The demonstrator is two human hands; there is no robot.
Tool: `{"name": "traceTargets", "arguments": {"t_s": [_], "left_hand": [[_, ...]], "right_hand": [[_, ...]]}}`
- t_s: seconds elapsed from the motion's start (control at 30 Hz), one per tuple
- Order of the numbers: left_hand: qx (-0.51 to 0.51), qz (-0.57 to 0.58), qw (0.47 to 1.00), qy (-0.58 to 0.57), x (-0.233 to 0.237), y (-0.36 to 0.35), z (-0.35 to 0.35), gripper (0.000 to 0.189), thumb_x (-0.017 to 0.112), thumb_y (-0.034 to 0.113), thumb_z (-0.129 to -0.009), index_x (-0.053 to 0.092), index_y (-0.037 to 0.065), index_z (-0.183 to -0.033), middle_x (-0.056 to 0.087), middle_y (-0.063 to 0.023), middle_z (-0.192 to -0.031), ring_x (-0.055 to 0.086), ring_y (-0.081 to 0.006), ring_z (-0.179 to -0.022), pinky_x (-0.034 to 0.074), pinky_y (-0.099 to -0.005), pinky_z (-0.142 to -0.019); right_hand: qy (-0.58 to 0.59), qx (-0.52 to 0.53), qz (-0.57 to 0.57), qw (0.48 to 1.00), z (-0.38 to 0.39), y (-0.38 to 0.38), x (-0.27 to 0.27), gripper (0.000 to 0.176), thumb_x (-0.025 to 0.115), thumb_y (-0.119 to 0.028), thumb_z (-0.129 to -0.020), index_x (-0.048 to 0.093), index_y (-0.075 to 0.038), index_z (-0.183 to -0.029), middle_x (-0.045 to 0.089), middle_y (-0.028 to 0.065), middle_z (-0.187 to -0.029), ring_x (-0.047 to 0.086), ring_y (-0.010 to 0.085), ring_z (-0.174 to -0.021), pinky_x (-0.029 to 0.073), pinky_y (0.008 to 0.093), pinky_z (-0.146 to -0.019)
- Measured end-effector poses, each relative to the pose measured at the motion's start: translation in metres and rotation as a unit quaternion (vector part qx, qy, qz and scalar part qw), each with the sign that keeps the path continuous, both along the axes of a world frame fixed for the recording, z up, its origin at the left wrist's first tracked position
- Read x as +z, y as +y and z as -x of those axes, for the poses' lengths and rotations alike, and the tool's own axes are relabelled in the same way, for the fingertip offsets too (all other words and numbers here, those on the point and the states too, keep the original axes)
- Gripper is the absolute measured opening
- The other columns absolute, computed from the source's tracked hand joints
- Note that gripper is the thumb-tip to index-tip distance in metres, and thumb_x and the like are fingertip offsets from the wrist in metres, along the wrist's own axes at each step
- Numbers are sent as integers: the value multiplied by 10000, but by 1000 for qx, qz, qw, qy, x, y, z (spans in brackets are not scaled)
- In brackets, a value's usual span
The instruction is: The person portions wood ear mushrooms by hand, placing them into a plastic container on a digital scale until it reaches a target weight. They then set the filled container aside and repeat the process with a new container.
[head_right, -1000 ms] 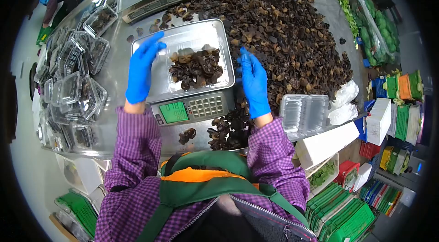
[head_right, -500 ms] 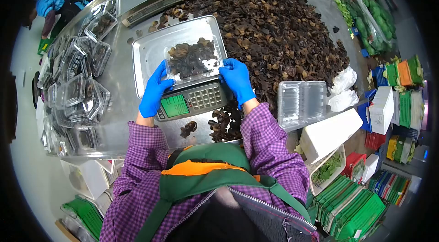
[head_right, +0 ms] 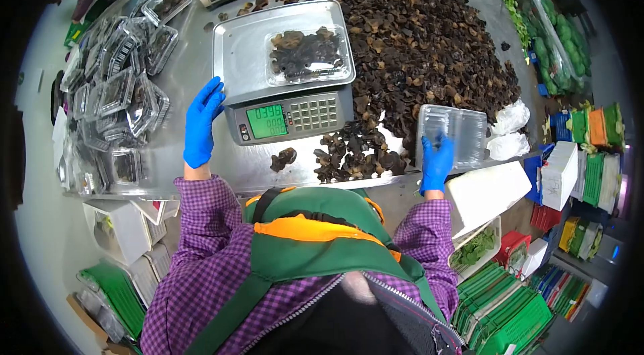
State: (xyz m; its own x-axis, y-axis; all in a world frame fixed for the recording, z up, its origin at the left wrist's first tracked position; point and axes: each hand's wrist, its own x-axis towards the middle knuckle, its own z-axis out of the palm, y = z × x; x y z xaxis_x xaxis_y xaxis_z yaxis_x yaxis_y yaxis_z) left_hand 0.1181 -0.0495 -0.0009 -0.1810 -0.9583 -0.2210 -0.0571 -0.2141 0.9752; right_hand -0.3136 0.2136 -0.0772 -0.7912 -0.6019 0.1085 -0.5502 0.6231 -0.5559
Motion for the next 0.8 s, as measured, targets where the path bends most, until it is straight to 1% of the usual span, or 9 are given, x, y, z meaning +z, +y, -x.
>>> {"name": "traceTargets", "arguments": {"t_s": [0.1,0.27,0.4,0.5,0.63,0.67,0.7,0.77,0.8], "left_hand": [[-14,35,999,-3,10,1,8,462,559,236,-918,489,54,-1336,550,-85,-1280,536,-158,-1108,405,-300,-944],[-29,45,998,24,18,-8,33,468,565,252,-912,494,58,-1332,549,-82,-1289,529,-168,-1123,400,-316,-956],[-53,57,996,52,7,-24,55,472,577,251,-903,498,69,-1331,560,-72,-1280,526,-169,-1131,398,-329,-959],[-41,48,996,62,-9,-49,76,497,631,207,-865,504,13,-1305,565,-127,-1256,542,-184,-1117,428,-276,-916],[-27,95,994,-37,-52,-92,113,963,792,462,-688,372,-111,-1338,471,-248,-1338,467,-307,-1243,381,-344,-1028],[-54,74,990,-106,-50,-96,119,910,798,367,-716,355,-94,-1363,443,-236,-1367,460,-270,-1248,375,-357,-1035],[-56,143,987,-50,-89,-114,128,698,800,285,-730,513,-84,-1248,589,-182,-1204,567,-219,-1097,441,-323,-955],[-77,86,988,102,-58,-98,129,286,778,128,-738,676,-23,-959,681,-52,-884,621,-111,-813,501,-265,-764],[-95,36,980,171,-59,-97,128,302,765,93,-735,664,-14,-998,678,-47,-906,619,-118,-823,495,-271,-761]], "right_hand": [[-120,-15,-57,991,5,5,-11,384,686,-195,-846,608,51,-1131,665,159,-1045,622,191,-895,484,320,-814],[-86,35,32,995,-2,-5,-12,302,665,-175,-852,647,48,-1054,684,193,-991,672,239,-862,504,331,-777],[-134,66,-1,989,25,9,-15,240,675,-168,-853,670,31,-986,691,94,-872,625,143,-752,503,289,-705],[-355,10,94,930,44,24,-9,197,692,-178,-841,691,-33,-974,646,-2,-844,562,83,-717,464,236,-647],[-377,-9,141,915,41,28,17,288,587,-198,-882,667,-31,-1103,644,-6,-962,554,83,-818,442,234,-737],[-387,-8,177,905,43,30,22,246,625,-157,-861,678,-35,-1068,652,12,-988,561,99,-849,445,243,-752],[-365,-51,136,920,56,33,20,235,609,-152,-871,680,-36,-1063,654,30,-998,565,112,-857,450,250,-771],[-194,-26,154,968,103,48,0,252,578,-149,-903,657,11,-1081,649,61,-991,565,140,-876,461,277,-804],[-133,-45,212,967,78,34,35,270,572,-167,-925,643,33,-1091,648,72,-994,564,144,-864,466,275,-797]]}}
